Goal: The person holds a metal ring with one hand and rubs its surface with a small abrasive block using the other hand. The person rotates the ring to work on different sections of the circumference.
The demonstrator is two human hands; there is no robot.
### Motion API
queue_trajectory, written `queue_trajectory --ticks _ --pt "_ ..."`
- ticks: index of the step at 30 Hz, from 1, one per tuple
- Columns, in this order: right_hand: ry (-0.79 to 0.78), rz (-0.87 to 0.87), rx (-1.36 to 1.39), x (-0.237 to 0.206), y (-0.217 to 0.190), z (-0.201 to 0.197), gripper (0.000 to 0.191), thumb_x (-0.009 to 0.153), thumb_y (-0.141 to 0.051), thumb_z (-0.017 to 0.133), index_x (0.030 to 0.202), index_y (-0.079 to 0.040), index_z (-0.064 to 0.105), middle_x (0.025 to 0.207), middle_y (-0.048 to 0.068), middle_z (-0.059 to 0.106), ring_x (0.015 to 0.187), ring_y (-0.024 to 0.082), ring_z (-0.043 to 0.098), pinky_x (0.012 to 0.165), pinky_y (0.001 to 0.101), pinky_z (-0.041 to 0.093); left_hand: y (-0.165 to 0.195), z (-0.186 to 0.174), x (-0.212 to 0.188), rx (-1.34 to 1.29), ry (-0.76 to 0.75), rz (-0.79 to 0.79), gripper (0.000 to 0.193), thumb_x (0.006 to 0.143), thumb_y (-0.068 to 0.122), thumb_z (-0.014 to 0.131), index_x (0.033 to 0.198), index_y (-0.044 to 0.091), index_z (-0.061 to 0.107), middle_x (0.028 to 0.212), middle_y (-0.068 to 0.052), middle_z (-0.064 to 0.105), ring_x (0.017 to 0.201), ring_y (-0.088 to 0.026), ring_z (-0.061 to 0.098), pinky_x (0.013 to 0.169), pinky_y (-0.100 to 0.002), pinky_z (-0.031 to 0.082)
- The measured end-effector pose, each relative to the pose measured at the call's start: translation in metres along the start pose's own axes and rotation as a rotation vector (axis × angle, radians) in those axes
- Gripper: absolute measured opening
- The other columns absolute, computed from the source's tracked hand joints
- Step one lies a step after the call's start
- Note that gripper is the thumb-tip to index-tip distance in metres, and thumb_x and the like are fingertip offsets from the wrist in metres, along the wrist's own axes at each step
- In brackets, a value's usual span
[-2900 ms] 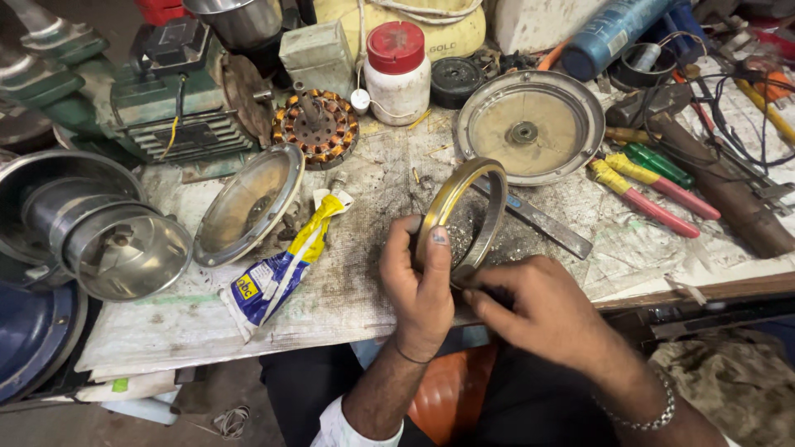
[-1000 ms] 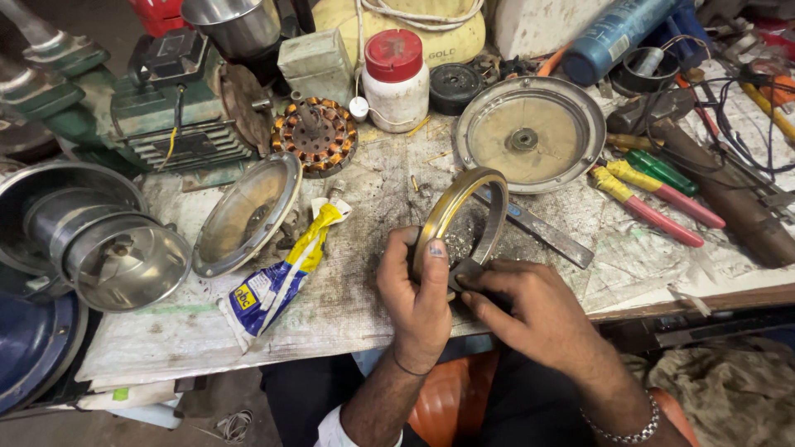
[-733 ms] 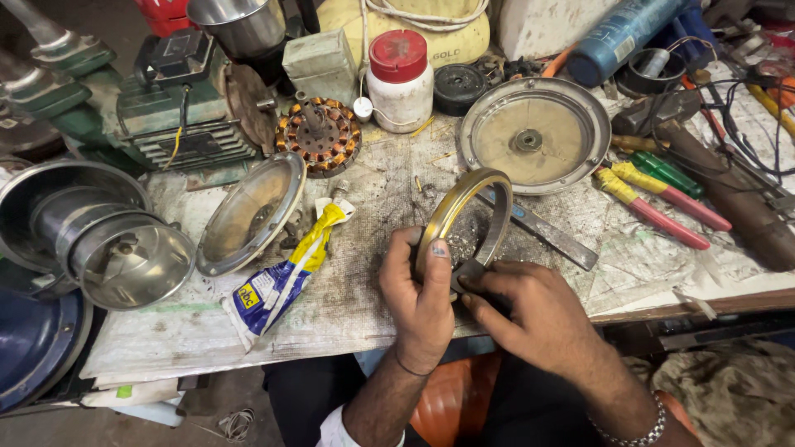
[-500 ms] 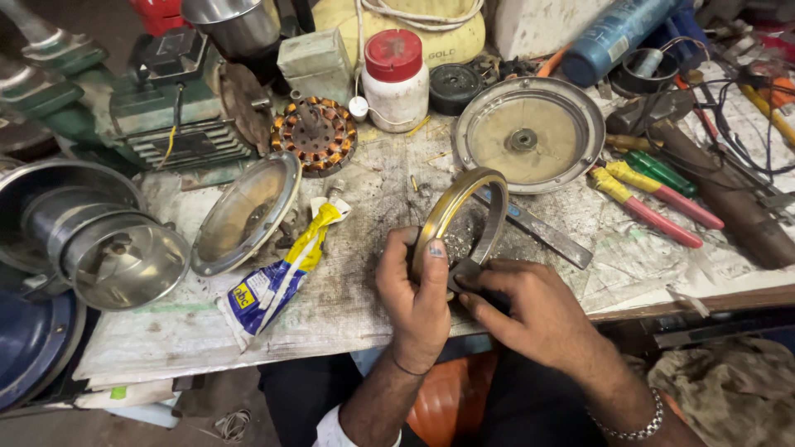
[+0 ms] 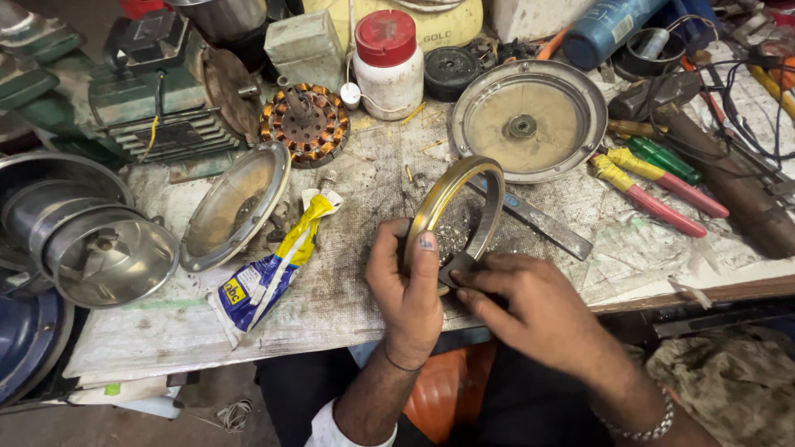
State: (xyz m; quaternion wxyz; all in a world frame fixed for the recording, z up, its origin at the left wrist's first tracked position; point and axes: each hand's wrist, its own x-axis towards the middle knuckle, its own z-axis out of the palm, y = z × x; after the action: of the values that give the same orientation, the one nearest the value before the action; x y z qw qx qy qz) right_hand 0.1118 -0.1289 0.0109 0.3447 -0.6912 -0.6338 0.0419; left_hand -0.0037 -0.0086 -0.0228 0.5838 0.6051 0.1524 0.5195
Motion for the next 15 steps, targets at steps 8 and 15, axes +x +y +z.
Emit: queue_trajectory --ticks 8,15 --pt "-0.111 0.095 0.027 0.002 0.007 -0.004 0.024 0.082 -0.024 0.069 0.095 -0.008 0.080 0.081 0.013 0.072 0.081 0.030 0.070 0.076 0.0459 0.054 -0.001 0.000 0.001 -0.005 -0.018 0.003 0.014 0.107 0.018 0.062 0.106 0.004 0.059 0.084 0.007 0.051 0.075 -0.003 0.044 0.065 -0.022 0.038" --pt "-0.067 0.074 0.060 0.002 -0.002 -0.002 0.022 0.084 -0.022 0.067 0.096 -0.007 0.078 0.077 0.012 0.071 0.082 0.028 0.067 0.077 0.0432 0.052 0.001 -0.001 0.002 -0.005 -0.045 0.017 0.014 0.106 0.017 0.062 0.106 0.004 0.059 0.085 0.006 0.053 0.076 -0.003 0.045 0.065 -0.023 0.039"
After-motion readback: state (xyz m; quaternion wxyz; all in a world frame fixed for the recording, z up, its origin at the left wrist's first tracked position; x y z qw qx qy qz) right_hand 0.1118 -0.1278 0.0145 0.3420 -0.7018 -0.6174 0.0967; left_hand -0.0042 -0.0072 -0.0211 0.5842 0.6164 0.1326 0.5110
